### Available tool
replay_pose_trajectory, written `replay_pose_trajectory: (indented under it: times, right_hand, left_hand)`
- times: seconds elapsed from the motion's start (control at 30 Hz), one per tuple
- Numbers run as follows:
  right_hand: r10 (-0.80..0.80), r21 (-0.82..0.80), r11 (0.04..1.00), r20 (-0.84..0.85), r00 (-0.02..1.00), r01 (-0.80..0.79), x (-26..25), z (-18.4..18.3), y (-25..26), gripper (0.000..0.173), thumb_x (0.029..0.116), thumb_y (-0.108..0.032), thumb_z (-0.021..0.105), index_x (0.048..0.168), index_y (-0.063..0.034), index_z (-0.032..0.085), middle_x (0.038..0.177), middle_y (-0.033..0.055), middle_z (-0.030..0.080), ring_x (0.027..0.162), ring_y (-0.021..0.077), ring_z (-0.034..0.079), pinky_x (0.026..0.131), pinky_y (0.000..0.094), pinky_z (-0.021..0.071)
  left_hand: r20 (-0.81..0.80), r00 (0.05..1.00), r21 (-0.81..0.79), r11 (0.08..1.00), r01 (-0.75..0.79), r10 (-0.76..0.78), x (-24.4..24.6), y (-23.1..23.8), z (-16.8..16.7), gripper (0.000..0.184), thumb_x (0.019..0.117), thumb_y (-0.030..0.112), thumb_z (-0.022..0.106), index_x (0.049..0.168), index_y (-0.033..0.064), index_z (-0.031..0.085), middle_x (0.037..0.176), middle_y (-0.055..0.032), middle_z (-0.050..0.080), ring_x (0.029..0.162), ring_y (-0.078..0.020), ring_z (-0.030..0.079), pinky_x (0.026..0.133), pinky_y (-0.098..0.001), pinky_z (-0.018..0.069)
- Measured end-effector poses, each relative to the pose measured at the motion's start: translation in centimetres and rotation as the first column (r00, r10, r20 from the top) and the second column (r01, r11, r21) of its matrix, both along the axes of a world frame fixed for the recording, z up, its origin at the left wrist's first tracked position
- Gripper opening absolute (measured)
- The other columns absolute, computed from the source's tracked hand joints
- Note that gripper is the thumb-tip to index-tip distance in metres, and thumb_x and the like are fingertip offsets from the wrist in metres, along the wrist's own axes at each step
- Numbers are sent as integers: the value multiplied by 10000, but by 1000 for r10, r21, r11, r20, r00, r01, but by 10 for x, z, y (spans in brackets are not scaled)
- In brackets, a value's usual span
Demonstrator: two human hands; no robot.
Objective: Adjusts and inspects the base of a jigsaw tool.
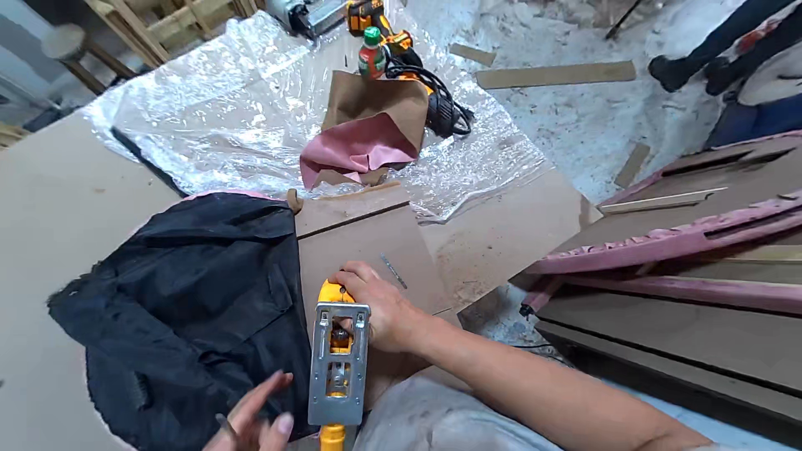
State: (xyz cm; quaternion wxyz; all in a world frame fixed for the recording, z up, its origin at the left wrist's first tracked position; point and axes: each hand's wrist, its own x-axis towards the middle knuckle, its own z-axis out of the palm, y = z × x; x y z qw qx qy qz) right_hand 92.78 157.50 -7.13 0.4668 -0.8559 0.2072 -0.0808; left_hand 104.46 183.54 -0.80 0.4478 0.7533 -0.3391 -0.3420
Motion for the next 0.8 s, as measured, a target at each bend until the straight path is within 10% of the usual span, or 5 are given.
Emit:
replay_pose_trajectory:
  times: [0.17,0.47,0.67,0.8]
  right_hand:
    - [14,-47,999,-27,1000,-16,-1,8,0,542,927,-356,734,1386,-114,576,1419,124,520,1272,259,560,988,462,544]
    - [-77,-135,989,-90,993,64,-63,29,19,539,899,-374,730,1349,-110,593,1393,101,537,1284,229,550,993,411,543]
    - [-171,-82,981,81,982,178,-136,-13,24,563,889,-290,688,1412,-111,582,1441,94,521,1310,208,539,1018,420,546]
    - [-280,95,959,154,948,268,-158,-3,18,333,1034,-236,567,1317,-96,673,1352,61,612,1269,169,578,1042,390,540]
  left_hand:
    - [153,984,21,996,85,-87,-9,-55,-18,573,933,411,706,1371,50,626,1036,25,774,885,-76,750,764,-284,660]
    - [39,940,-143,929,341,-339,-18,-67,-20,305,830,91,718,1132,83,755,909,21,782,757,-74,741,660,-277,649]
    - [-38,806,-48,807,589,-591,-22,-98,-30,282,849,232,706,1119,244,787,857,105,758,729,-8,701,635,-257,616]
    - [-43,800,19,800,599,-598,-24,-98,-26,318,838,307,737,1152,319,785,880,149,760,745,5,706,648,-248,629]
